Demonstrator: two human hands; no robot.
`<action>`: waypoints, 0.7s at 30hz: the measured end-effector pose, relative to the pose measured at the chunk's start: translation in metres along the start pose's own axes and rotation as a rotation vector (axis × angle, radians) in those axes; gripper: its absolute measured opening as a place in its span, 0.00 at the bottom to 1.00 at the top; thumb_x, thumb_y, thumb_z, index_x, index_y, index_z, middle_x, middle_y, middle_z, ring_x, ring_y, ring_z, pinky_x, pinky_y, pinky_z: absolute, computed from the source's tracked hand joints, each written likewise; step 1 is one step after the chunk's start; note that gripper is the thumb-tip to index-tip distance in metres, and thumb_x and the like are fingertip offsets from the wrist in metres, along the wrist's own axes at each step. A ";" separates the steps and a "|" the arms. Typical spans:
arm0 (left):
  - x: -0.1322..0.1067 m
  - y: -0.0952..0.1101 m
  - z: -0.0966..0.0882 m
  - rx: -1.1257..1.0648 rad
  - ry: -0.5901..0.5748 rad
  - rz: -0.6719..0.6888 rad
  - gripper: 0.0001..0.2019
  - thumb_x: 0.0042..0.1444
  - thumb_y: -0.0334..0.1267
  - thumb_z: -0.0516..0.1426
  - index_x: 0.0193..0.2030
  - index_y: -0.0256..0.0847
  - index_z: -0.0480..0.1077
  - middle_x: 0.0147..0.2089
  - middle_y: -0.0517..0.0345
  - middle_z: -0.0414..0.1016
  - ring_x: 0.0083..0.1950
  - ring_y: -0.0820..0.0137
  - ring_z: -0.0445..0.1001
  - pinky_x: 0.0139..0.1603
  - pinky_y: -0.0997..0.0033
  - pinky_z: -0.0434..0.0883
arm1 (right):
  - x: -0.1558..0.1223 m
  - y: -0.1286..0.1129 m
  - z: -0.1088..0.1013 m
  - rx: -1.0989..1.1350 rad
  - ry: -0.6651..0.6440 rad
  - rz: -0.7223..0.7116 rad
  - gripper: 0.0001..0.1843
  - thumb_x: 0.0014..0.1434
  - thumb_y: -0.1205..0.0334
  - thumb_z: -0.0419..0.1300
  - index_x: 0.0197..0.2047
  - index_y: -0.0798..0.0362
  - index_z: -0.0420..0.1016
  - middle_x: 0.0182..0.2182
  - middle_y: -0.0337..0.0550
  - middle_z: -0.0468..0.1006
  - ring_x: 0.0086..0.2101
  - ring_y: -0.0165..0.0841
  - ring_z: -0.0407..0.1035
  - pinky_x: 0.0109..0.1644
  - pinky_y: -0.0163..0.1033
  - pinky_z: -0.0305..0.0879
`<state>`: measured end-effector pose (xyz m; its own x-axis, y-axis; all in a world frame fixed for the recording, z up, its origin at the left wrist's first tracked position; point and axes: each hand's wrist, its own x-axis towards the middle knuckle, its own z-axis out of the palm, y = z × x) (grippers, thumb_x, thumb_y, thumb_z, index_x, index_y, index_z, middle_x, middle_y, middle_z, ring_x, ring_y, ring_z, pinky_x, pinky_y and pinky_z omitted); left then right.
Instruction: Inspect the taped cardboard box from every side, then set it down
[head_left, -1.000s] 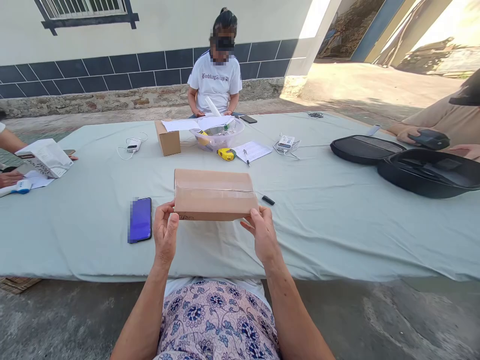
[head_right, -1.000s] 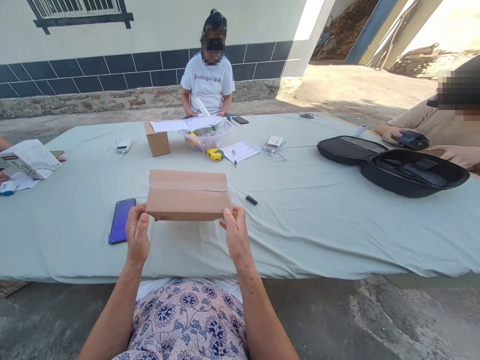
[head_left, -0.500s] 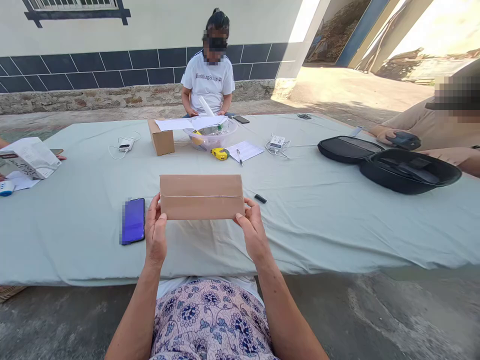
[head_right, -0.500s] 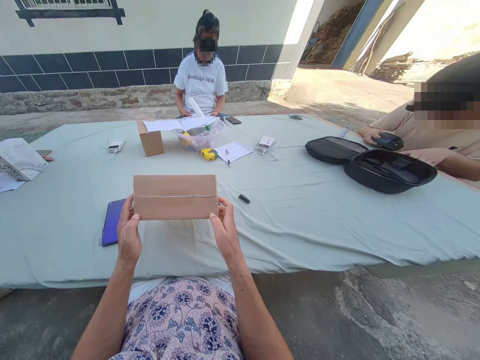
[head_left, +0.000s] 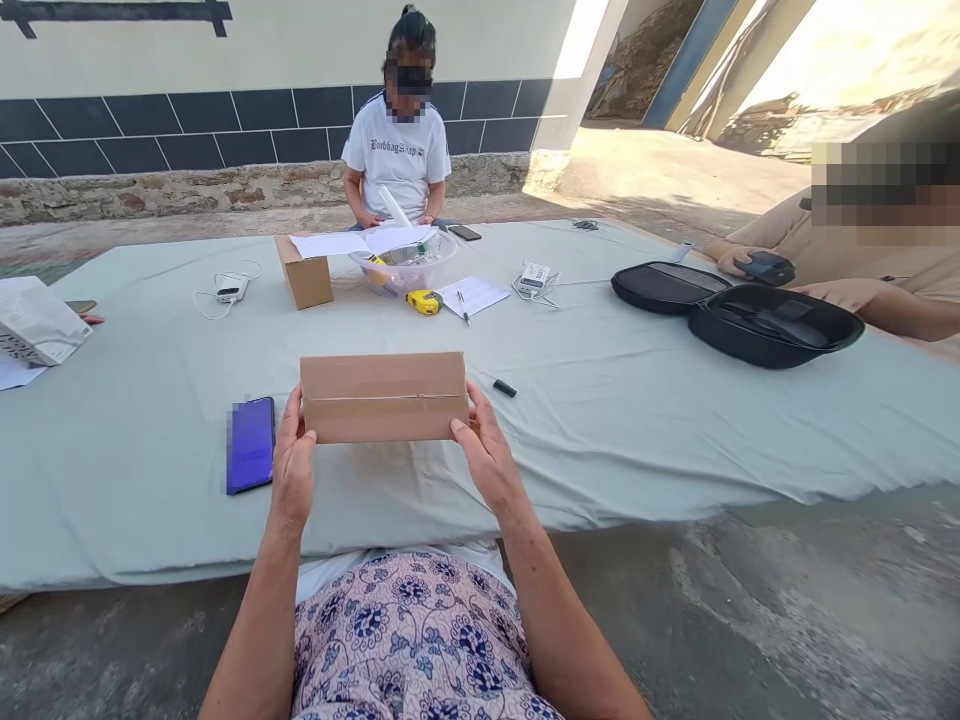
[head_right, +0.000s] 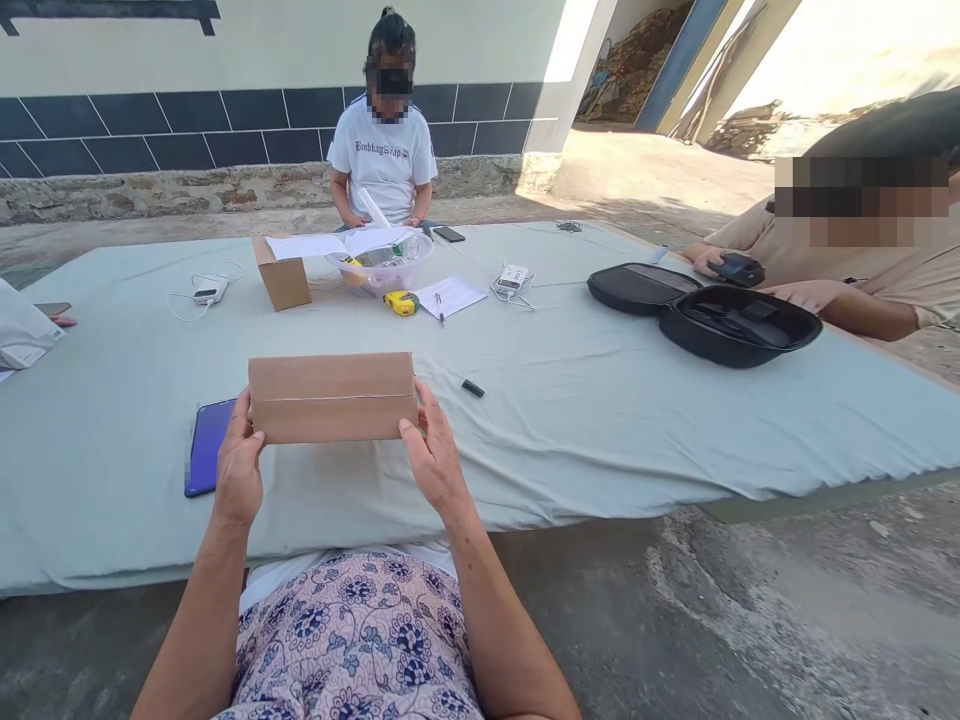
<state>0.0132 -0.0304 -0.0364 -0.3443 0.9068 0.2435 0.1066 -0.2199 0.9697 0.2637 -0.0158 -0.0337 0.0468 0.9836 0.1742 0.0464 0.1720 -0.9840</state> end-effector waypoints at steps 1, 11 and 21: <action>0.001 0.001 -0.001 0.011 -0.001 -0.036 0.35 0.60 0.38 0.52 0.76 0.46 0.58 0.70 0.49 0.70 0.73 0.55 0.66 0.73 0.49 0.62 | -0.001 -0.002 0.000 -0.013 0.000 0.000 0.32 0.66 0.56 0.54 0.73 0.38 0.61 0.56 0.46 0.75 0.53 0.43 0.70 0.62 0.57 0.67; 0.001 0.007 0.000 -0.006 0.050 0.092 0.28 0.56 0.35 0.58 0.64 0.45 0.64 0.73 0.46 0.65 0.75 0.54 0.62 0.73 0.51 0.64 | -0.003 -0.004 0.005 -0.068 -0.075 0.088 0.36 0.63 0.56 0.58 0.73 0.40 0.58 0.50 0.47 0.76 0.51 0.43 0.72 0.56 0.53 0.71; 0.003 0.008 -0.004 0.208 0.124 0.054 0.37 0.62 0.52 0.60 0.75 0.49 0.57 0.70 0.44 0.63 0.72 0.53 0.64 0.70 0.51 0.66 | 0.001 0.008 0.004 0.012 -0.130 0.066 0.26 0.67 0.39 0.55 0.61 0.43 0.64 0.52 0.46 0.78 0.53 0.42 0.72 0.55 0.49 0.69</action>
<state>0.0091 -0.0305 -0.0275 -0.4434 0.8418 0.3078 0.3132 -0.1762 0.9332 0.2600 -0.0135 -0.0413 -0.0805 0.9913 0.1038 0.0360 0.1069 -0.9936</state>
